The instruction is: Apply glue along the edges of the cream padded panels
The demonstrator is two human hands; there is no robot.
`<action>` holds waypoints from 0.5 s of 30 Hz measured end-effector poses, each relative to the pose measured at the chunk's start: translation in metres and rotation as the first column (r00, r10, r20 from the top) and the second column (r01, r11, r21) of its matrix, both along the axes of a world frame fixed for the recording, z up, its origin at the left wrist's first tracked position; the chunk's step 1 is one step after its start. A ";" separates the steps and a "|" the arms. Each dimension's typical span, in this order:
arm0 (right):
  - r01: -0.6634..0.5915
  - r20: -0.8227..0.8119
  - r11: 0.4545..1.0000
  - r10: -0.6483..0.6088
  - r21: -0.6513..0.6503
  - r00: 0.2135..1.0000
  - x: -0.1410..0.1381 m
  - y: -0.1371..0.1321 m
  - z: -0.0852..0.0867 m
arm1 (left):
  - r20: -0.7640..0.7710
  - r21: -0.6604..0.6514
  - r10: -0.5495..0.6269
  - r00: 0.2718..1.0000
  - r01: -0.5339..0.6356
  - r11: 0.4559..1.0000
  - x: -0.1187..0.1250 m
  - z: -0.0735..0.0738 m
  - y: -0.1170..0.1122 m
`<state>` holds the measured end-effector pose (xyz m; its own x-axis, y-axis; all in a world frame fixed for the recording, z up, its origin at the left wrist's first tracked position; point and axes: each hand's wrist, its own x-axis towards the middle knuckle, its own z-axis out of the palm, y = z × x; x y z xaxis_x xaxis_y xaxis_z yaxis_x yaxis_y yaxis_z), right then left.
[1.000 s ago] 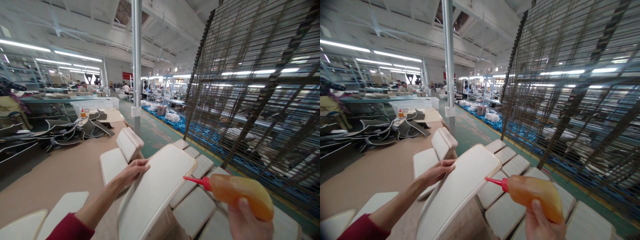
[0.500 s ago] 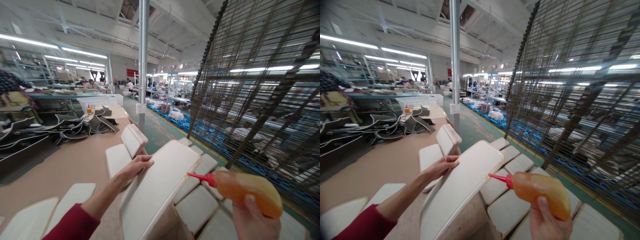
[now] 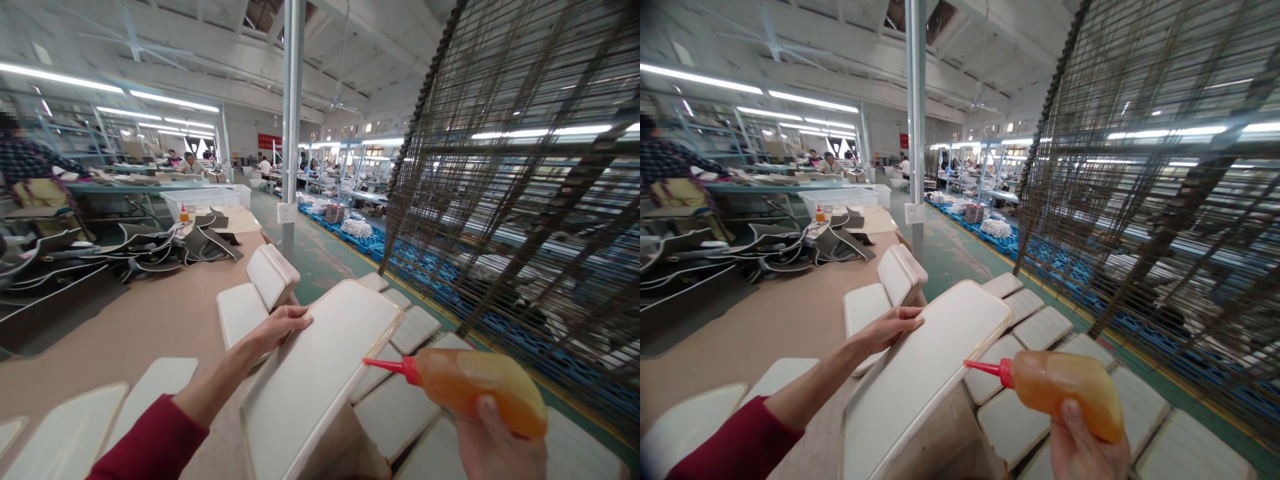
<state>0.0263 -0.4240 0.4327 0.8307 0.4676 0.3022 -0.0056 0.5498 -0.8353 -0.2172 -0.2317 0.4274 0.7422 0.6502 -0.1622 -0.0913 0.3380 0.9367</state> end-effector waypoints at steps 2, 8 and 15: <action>-0.024 -0.065 0.999 0.026 0.031 0.998 -0.003 0.001 0.001 | -0.007 -0.006 -0.004 1.000 0.004 1.000 0.000 -0.001 0.001; -0.016 -0.069 1.000 0.017 0.015 0.997 -0.006 -0.001 -0.003 | -0.038 -0.034 0.025 0.999 -0.027 0.999 0.002 0.000 0.002; -0.033 -0.131 0.999 0.033 0.008 0.991 -0.012 -0.002 -0.004 | -0.055 -0.053 0.024 0.998 -0.027 0.998 0.006 0.004 0.004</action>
